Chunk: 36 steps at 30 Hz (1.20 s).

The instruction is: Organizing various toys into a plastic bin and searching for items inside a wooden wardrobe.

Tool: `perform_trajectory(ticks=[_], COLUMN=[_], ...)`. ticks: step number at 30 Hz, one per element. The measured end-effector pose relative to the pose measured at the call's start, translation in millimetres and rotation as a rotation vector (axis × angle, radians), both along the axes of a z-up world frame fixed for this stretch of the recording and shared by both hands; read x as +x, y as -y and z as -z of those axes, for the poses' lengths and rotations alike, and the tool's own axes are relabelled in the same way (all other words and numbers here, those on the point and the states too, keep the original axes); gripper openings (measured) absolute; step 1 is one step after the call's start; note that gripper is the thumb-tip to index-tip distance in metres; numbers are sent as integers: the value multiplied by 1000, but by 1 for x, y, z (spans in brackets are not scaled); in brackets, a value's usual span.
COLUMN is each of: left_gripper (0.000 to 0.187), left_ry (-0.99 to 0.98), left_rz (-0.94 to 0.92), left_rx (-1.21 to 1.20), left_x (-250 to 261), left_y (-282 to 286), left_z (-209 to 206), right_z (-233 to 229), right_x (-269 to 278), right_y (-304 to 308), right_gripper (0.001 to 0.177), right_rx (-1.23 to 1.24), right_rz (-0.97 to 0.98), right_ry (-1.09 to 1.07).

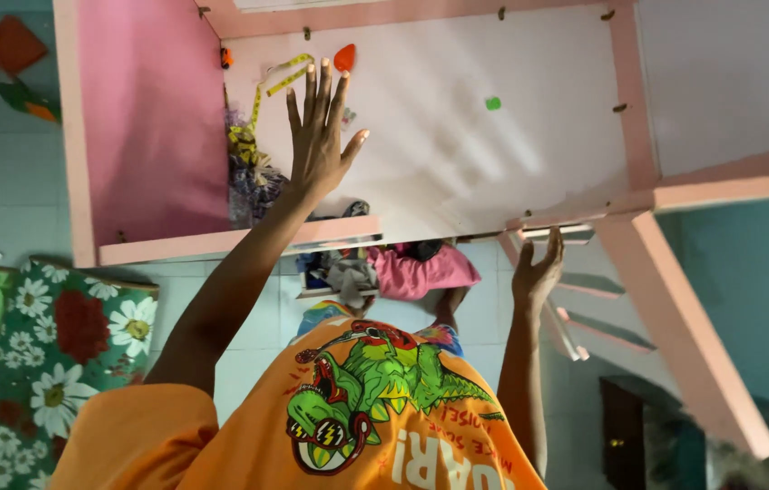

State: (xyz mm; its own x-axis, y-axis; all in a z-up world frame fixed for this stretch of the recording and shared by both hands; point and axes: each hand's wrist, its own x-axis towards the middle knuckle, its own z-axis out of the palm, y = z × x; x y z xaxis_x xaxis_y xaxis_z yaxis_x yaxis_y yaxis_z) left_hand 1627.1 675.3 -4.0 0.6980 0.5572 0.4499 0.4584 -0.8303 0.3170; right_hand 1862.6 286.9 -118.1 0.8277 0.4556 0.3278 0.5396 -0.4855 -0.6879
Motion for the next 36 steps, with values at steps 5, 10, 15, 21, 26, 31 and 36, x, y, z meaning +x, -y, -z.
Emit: perform_trajectory(ticks=[5, 10, 15, 21, 26, 31, 36], left_gripper=[89, 85, 86, 86, 84, 82, 82], left_ry=[-11, 14, 28, 36, 16, 25, -11], left_rz=[-87, -197, -297, -337, -361, -387, -441], left_rx=[-35, -42, -122, -182, -187, -173, -209], left_x=[55, 116, 171, 199, 204, 212, 221], left_y=[26, 54, 97, 131, 123, 100, 89], left_z=[-11, -9, 15, 56, 93, 152, 222], right_z=[27, 49, 33, 70, 113, 145, 171], right_x=[69, 137, 157, 157, 143, 131, 129], right_y=[-23, -55, -88, -101, -90, -91, -107], right_gripper=[56, 56, 60, 59, 58, 61, 77], right_rx=[13, 4, -34, 21, -11, -30, -114], right_rz=[-91, -261, -400, -481, -527, -540, -509], right_ry=[-21, -90, -251, -281, -231, -96, -84])
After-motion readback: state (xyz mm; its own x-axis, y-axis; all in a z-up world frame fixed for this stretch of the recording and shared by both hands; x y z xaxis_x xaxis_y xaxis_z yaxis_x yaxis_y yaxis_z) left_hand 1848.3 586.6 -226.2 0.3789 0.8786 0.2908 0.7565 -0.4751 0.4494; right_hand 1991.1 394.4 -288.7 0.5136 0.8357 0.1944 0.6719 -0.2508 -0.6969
